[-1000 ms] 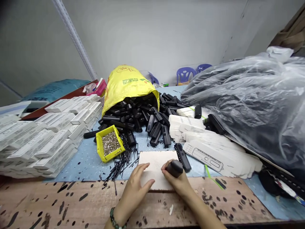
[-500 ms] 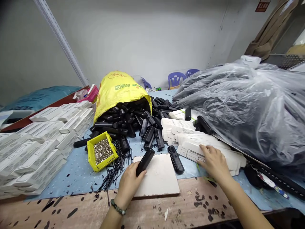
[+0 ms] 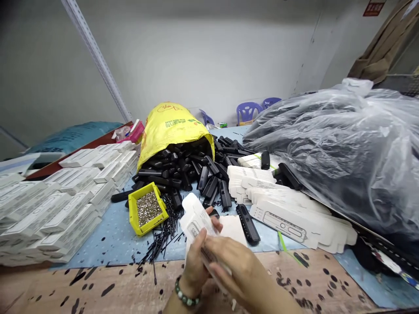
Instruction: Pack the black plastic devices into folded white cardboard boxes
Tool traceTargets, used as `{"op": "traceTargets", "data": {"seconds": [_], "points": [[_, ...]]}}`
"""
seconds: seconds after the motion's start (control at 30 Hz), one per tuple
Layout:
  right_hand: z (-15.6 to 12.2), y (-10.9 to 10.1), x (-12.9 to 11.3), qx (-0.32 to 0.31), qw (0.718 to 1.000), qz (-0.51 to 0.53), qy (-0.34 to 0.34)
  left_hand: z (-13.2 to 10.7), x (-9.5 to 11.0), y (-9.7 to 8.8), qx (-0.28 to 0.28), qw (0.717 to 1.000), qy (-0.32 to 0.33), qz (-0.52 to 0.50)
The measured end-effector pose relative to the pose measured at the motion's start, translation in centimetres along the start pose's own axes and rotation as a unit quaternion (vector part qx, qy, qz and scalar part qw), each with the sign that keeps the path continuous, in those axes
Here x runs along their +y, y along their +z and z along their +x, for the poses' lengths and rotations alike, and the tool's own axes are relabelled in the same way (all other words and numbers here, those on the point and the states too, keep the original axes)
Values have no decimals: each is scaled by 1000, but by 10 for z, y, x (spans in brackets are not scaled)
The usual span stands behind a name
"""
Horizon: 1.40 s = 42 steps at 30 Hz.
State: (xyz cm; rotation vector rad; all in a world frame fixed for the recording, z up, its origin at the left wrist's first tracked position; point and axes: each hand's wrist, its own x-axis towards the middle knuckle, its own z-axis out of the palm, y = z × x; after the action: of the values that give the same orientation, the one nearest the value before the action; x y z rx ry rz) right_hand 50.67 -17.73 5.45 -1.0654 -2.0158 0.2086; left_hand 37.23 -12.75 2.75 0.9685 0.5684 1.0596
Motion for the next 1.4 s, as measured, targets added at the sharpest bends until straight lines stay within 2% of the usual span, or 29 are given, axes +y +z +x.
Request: {"op": "traceTargets", "data": {"seconds": [0.03,0.1,0.17,0.3,0.37,0.43,0.5,0.57,0.6,0.63,0.67,0.7,0.73,0.8,0.87,1.03,1.1,1.13,1.2,1.23,1.3,1.4], "points": [[5,1,-5,-2,1000,24,3,-2,8,-3,-18,1000,-6,16],[13,-4,-6,13,999,50,4,-8,26,-7,-93,992,-44,76],[20,-11,-3,0,998,63,-8,-15,40,-8,-144,981,-76,104],[29,-18,-1,-42,993,110,-8,-25,44,-12,-156,981,-93,75],[29,-18,1,-72,981,177,33,-27,42,-16,-146,980,-99,90],[28,-15,5,-33,951,281,120,-28,41,-20,-136,980,-106,95],[27,-9,8,1,891,400,216,-29,42,-22,-141,978,-115,102],[25,-1,8,-53,820,500,274,-29,43,-23,-158,973,-124,118],[25,4,8,-94,800,519,286,-29,43,-23,-168,968,-129,132],[25,10,7,-112,798,514,293,-29,43,-22,-173,964,-133,150],[25,15,6,-102,811,493,297,-30,42,-22,-168,960,-133,178],[25,21,6,-66,832,460,302,-32,41,-22,-142,957,-127,219],[26,27,6,-18,850,425,310,-34,39,-22,-99,950,-114,273],[27,36,7,67,860,384,329,-38,33,-24,6,920,-57,388],[27,41,7,97,866,373,318,-41,26,-27,70,877,8,476],[24,31,0,-34,922,337,187,-39,16,-40,60,779,160,603],[24,26,-3,-32,927,317,199,-38,14,-44,61,749,207,627],[24,26,-4,-20,924,318,213,-38,13,-45,62,742,223,629],[24,27,-7,4,911,338,235,-40,12,-47,71,746,234,619],[24,29,-8,9,906,350,237,-42,12,-48,78,757,219,611],[23,35,-11,4,906,360,224,-46,14,-48,95,788,151,590],[18,48,-12,-8,910,357,210,-51,19,-48,110,814,69,566]]}}
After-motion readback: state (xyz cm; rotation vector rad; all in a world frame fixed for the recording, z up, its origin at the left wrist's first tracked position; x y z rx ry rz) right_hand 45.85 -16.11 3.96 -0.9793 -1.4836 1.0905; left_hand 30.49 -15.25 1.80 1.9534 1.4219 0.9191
